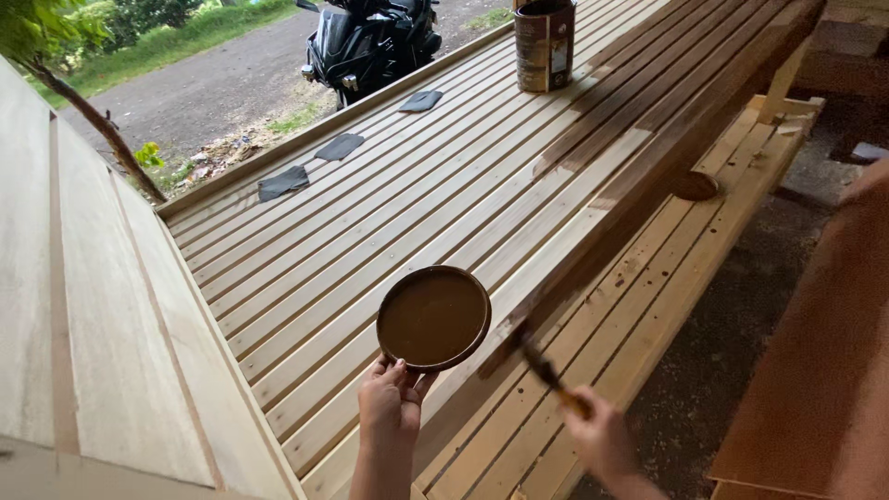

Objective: The person applies brown wood stain to a slatted wooden bench using a brush. They hold a small metal container of stain in the left hand and repeatedly dip the brush to coat the slats from right to left. The bench is positioned on supports in a covered outdoor area.

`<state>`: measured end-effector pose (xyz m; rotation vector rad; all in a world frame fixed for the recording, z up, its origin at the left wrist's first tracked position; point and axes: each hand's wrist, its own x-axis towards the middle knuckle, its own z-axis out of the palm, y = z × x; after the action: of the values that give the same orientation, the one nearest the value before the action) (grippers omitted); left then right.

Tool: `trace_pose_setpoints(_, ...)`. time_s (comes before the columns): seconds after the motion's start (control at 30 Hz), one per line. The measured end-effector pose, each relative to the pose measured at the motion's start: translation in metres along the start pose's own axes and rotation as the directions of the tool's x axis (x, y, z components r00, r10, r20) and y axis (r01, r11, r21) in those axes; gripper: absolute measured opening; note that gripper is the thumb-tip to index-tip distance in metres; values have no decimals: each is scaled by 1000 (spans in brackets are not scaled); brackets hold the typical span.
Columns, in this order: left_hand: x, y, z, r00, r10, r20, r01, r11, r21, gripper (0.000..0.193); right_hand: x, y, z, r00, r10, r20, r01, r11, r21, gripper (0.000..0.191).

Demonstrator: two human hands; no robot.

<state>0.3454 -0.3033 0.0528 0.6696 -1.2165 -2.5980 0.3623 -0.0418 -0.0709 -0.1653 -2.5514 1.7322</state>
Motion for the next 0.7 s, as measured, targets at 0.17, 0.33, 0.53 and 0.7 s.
trace_pose_setpoints(0.17,4,-4,-8,1000,-3,5,2,1000,13,36,-28,11,2,933,-199,299,142,969,201,13)
trace_pose_setpoints(0.33,10,-6,-8,999,-4,-38,5,1000,18,39,36,9,-51,973,-74,220,31,980,194,14)
trace_pose_setpoints(0.53,15,-1,-4,998,9,-56,-9,1000,-3,41,103,-9,-104,999,-14,-48,16,999,43,12)
trace_pose_setpoints(0.7,14,-3,0,999,8,-51,-9,999,-35,41,101,-11,-94,973,-151,-173,137,986,-92,13)
